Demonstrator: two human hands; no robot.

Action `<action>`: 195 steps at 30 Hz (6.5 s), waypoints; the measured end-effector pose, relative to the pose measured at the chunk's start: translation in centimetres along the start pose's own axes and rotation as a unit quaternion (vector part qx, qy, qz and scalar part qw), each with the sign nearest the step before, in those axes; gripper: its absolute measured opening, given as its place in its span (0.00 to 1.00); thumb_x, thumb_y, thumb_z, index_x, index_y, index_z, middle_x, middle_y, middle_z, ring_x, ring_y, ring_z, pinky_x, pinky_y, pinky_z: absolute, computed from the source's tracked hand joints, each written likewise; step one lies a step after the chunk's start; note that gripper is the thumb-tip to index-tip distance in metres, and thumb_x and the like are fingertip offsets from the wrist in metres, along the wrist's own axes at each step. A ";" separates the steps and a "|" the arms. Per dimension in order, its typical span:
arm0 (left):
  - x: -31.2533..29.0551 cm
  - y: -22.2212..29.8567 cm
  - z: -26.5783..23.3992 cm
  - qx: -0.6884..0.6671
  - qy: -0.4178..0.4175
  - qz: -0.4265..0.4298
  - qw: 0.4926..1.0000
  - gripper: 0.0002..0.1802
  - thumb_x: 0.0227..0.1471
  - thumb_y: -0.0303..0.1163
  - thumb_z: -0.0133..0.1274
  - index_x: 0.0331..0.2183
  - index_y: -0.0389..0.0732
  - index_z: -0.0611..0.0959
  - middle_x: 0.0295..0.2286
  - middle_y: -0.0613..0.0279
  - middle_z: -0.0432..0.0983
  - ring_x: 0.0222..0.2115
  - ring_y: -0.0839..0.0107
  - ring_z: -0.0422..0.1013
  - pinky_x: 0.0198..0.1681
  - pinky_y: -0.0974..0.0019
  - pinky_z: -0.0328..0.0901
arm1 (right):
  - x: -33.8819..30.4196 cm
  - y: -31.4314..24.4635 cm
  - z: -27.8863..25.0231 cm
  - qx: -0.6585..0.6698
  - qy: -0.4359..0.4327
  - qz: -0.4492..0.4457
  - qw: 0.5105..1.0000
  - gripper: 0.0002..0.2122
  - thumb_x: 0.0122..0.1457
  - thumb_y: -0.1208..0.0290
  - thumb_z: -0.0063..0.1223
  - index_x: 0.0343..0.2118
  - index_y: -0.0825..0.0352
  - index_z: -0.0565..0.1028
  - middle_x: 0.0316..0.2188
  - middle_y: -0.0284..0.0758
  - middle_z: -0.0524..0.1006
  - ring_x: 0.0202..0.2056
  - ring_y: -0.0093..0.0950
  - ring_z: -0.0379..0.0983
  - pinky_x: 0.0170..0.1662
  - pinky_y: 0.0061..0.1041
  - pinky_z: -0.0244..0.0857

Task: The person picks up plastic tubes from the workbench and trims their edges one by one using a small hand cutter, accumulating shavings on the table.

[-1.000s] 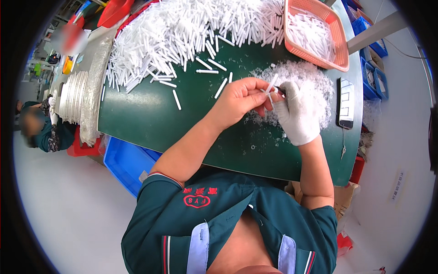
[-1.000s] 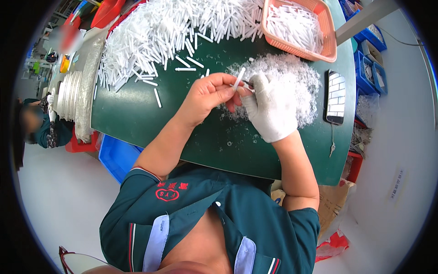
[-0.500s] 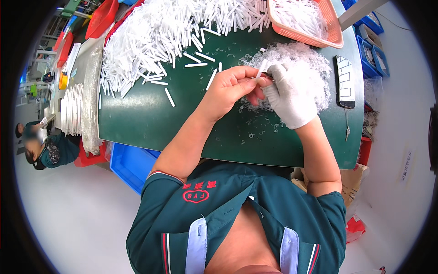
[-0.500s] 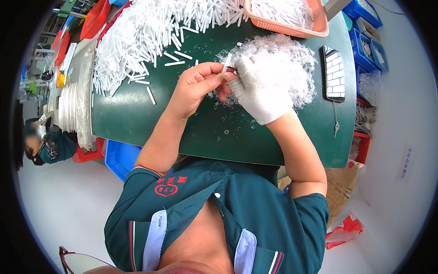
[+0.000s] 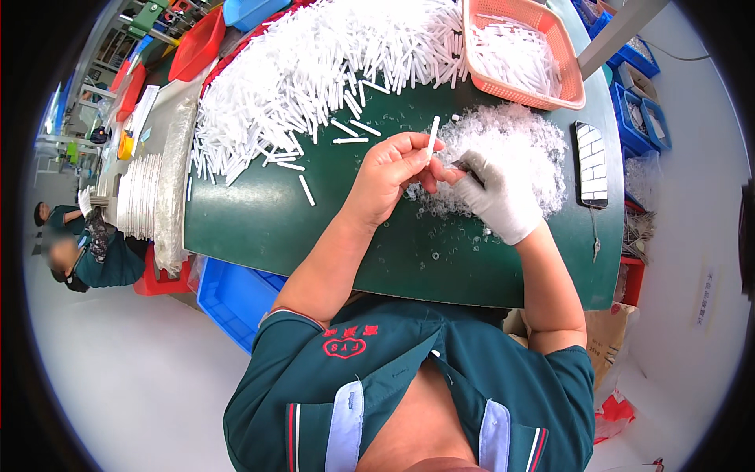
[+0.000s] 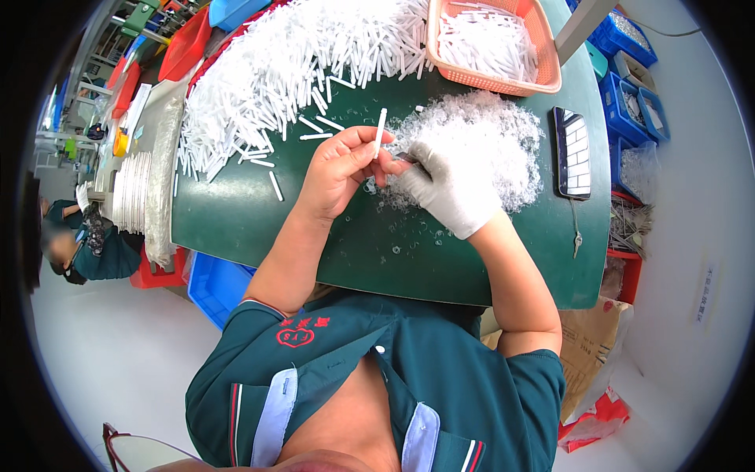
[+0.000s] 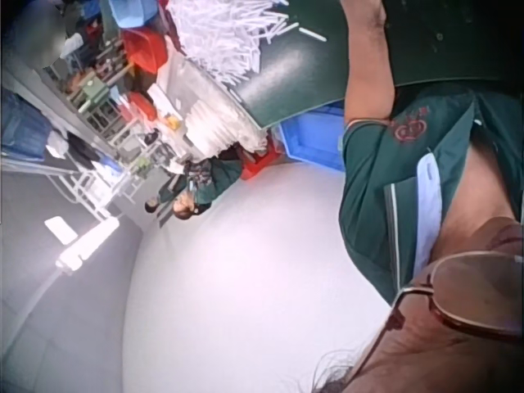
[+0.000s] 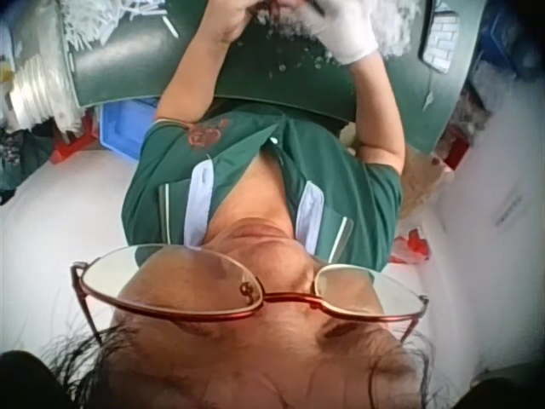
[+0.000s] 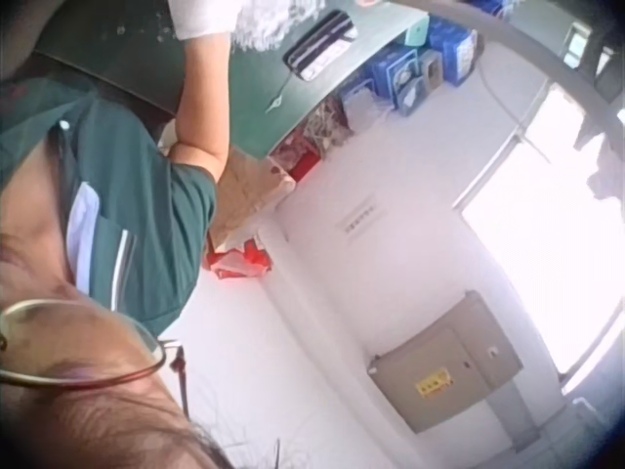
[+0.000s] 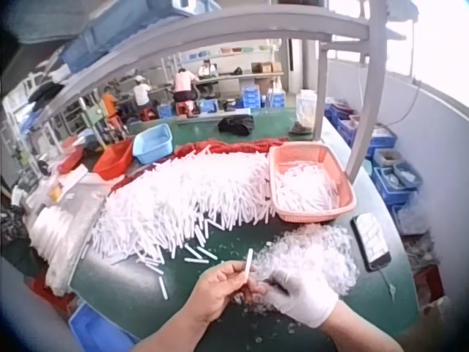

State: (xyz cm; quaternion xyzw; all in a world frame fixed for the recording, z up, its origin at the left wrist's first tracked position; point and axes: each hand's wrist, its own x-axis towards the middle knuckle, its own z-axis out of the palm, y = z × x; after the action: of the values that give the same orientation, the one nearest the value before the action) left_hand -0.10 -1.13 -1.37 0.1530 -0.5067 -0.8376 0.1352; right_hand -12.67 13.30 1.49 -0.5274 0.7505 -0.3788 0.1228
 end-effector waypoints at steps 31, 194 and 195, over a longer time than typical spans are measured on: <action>-1.2 0.5 1.3 0.113 -0.013 0.088 0.990 0.15 0.52 0.19 0.45 0.44 0.31 0.73 0.32 0.54 0.77 0.31 0.71 0.72 0.38 0.68 0.68 | 1.2 2.8 -1.8 0.596 0.011 0.276 0.754 0.06 0.57 0.70 0.54 0.33 0.64 0.69 0.16 0.20 0.59 0.13 0.12 0.48 0.17 0.14 0.39; -7.7 -0.9 -9.0 0.674 0.390 0.073 0.623 0.09 0.44 0.26 0.52 0.32 0.39 0.74 0.29 0.56 0.69 0.32 0.59 0.69 0.31 0.59 0.67 | 0.7 -1.3 3.5 0.474 -0.261 0.275 0.795 0.09 0.57 0.70 0.55 0.32 0.72 0.72 0.14 0.27 0.64 0.13 0.16 0.54 0.16 0.17 0.47; -7.6 -0.8 -9.0 0.667 0.398 0.077 0.625 0.09 0.44 0.26 0.52 0.32 0.39 0.74 0.29 0.56 0.69 0.32 0.59 0.69 0.31 0.59 0.67 | 0.7 -1.0 3.6 0.496 -0.256 0.280 0.781 0.09 0.57 0.70 0.54 0.32 0.72 0.72 0.14 0.27 0.64 0.13 0.16 0.54 0.17 0.18 0.46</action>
State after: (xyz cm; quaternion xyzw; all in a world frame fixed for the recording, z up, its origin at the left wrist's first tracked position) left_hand 10.32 -5.13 -5.08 0.4800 -0.8336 -0.1142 0.2481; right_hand -10.17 11.00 -0.13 -0.2375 0.5143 -0.4984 0.6563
